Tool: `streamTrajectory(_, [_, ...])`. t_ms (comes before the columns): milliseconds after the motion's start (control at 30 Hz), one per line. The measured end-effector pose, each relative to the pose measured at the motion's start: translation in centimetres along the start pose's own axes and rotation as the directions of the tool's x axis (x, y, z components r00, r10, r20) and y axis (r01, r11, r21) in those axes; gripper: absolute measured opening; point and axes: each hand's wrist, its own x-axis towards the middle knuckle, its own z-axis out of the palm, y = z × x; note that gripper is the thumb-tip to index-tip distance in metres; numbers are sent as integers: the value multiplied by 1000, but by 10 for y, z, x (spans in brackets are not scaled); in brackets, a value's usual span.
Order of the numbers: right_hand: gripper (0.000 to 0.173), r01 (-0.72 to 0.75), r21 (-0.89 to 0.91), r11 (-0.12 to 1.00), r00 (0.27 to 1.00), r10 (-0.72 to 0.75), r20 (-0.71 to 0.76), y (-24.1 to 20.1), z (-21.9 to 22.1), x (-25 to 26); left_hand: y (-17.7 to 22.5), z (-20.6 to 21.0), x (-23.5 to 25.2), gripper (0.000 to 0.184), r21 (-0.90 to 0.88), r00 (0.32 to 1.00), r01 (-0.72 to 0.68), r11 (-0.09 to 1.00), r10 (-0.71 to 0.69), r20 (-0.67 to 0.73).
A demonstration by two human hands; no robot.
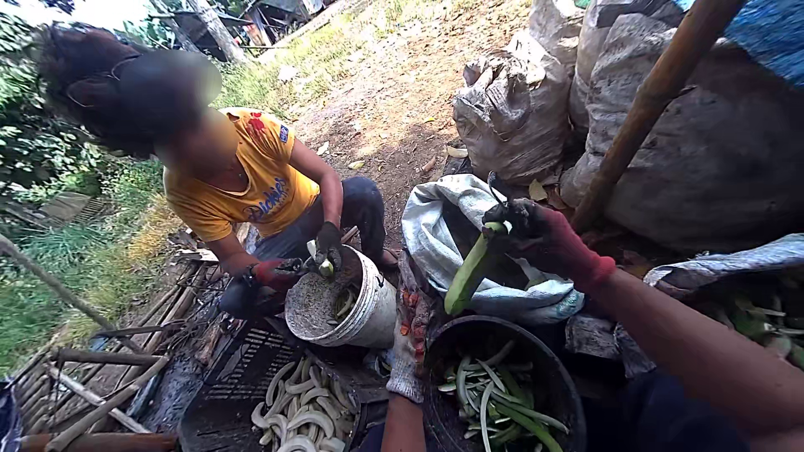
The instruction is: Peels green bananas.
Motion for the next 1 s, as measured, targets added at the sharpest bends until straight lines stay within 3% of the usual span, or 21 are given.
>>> streamTrajectory(67, [35, -204, 314, 927, 970, 147, 195, 1, 28, -26, 11, 5, -8, 70, -65, 962, 128, 990, -108, 250])
streamTrajectory(133, [40, -360, 339, 869, 893, 216, 395, 13, 61, -58, 13, 17, -28, 75, -56, 875, 317, 947, -269, 404])
streamTrajectory(233, [55, -366, -39, 930, 818, 341, 463, 32, 93, -102, -9, 22, -57, 48, -17, 779, 565, 825, -526, 342])
streamTrajectory(333, [49, -262, -295, 919, 818, 373, 437, 44, 94, -138, -36, 6, -74, 46, 2, 722, 678, 735, -667, 181])
streamTrajectory(433, [46, -138, -454, 880, 723, 403, 561, 35, 88, -165, -52, -13, -79, 48, 96, 676, 723, 684, -730, 102])
streamTrajectory(567, [39, -39, -561, 827, 585, 474, 658, 28, 93, -182, -51, -18, -78, 43, 151, 633, 745, 650, -760, 148])
streamTrajectory(667, [39, 3, -646, 763, 557, 535, 635, 26, 100, -185, -50, -15, -77, 38, 176, 618, 752, 636, -772, 152])
streamTrajectory(767, [41, -27, -684, 729, 556, 579, 596, 31, 110, -190, -59, -13, -79, 42, 268, 633, 724, 635, -767, 106])
streamTrajectory(900, [39, -168, -709, 685, 445, 695, 565, 60, 116, -191, -58, 4, -90, 56, 405, 641, 645, 649, -747, 175])
streamTrajectory(1000, [41, -284, -659, 696, 448, 704, 551, 66, 101, -193, -66, 8, -88, 58, 338, 727, 622, 706, -681, 83])
